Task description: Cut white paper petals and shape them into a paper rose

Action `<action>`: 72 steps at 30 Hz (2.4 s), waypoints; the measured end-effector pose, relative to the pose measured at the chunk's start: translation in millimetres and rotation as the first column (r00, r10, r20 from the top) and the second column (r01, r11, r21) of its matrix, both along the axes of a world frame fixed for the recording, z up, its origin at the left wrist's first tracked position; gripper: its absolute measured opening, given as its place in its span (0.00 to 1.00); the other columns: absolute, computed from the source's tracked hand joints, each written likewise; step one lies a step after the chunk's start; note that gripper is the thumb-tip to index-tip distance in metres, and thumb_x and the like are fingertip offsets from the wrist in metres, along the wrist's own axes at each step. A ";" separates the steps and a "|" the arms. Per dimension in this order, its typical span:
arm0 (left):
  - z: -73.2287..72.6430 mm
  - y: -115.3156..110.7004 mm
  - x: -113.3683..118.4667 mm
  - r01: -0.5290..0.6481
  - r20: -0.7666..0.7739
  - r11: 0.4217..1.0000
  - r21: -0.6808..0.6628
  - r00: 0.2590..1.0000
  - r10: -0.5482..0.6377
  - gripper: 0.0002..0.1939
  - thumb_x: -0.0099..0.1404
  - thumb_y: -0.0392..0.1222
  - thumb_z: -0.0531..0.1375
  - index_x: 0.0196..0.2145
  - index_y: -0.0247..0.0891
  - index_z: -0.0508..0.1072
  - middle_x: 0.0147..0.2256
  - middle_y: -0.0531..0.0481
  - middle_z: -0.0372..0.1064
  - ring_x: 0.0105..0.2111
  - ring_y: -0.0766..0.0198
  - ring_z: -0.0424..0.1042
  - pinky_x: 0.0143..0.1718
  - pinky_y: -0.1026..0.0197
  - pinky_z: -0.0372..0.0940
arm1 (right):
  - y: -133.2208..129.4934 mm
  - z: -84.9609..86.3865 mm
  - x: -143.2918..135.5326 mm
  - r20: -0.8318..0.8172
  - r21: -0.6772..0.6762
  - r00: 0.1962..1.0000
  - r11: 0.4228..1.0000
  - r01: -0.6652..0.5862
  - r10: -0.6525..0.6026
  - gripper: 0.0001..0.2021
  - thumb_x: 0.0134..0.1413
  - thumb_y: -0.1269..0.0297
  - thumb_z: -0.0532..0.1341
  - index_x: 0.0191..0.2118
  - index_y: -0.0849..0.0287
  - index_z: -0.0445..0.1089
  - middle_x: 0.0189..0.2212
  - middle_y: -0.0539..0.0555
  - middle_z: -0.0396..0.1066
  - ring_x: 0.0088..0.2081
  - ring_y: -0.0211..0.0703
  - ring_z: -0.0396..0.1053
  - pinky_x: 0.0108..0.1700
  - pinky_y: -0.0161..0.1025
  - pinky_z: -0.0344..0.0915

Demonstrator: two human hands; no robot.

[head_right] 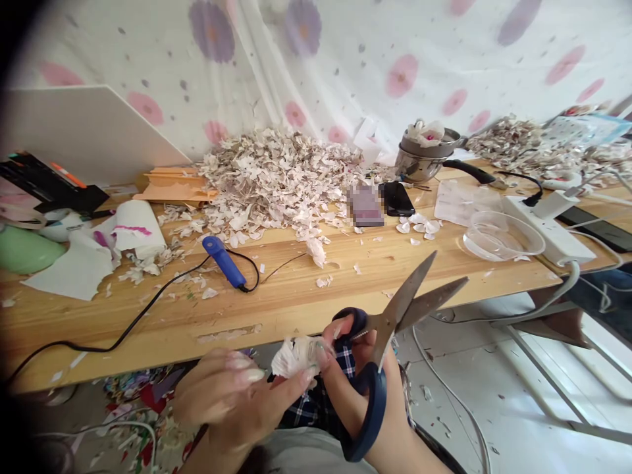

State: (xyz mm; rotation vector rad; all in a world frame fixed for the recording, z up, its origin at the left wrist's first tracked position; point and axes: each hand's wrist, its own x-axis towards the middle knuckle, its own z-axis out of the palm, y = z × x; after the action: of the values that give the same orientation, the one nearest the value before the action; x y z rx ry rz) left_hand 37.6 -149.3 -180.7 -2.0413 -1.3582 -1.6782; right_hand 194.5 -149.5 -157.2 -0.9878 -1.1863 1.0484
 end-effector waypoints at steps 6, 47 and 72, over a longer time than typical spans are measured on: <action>11.4 4.3 10.0 0.269 0.412 0.948 -0.171 0.894 -0.179 0.21 0.62 0.47 0.60 0.53 0.44 0.66 0.42 0.46 0.61 0.40 0.60 0.63 0.41 0.59 0.62 | 14.2 5.8 -0.9 0.099 0.146 0.978 0.975 0.169 -0.184 0.08 0.54 0.72 0.61 0.38 0.53 0.63 0.30 0.49 0.68 0.31 0.39 0.69 0.33 0.35 0.70; 29.0 17.1 7.9 0.304 0.087 0.418 -0.856 0.882 -0.464 0.09 0.65 0.30 0.50 0.30 0.39 0.65 0.30 0.51 0.69 0.34 0.60 0.68 0.36 0.61 0.59 | 20.4 0.2 22.5 0.264 -0.173 0.949 0.977 -0.128 0.171 0.11 0.53 0.67 0.63 0.40 0.53 0.61 0.38 0.52 0.70 0.39 0.44 0.69 0.42 0.41 0.68; 28.4 17.4 13.2 0.220 -0.037 0.482 -0.848 0.883 -0.468 0.11 0.69 0.35 0.49 0.35 0.37 0.71 0.34 0.47 0.73 0.36 0.57 0.71 0.38 0.57 0.62 | 23.5 -7.1 29.4 0.337 -0.120 0.940 0.993 -0.021 0.060 0.11 0.53 0.69 0.62 0.41 0.52 0.61 0.37 0.51 0.68 0.41 0.45 0.67 0.43 0.43 0.64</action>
State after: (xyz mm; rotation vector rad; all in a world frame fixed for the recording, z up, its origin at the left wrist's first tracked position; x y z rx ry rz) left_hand 50.7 -131.8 -152.3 -3.1036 -1.9691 -0.7567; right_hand 223.9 -126.0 -164.2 -1.2769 -1.4444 1.0122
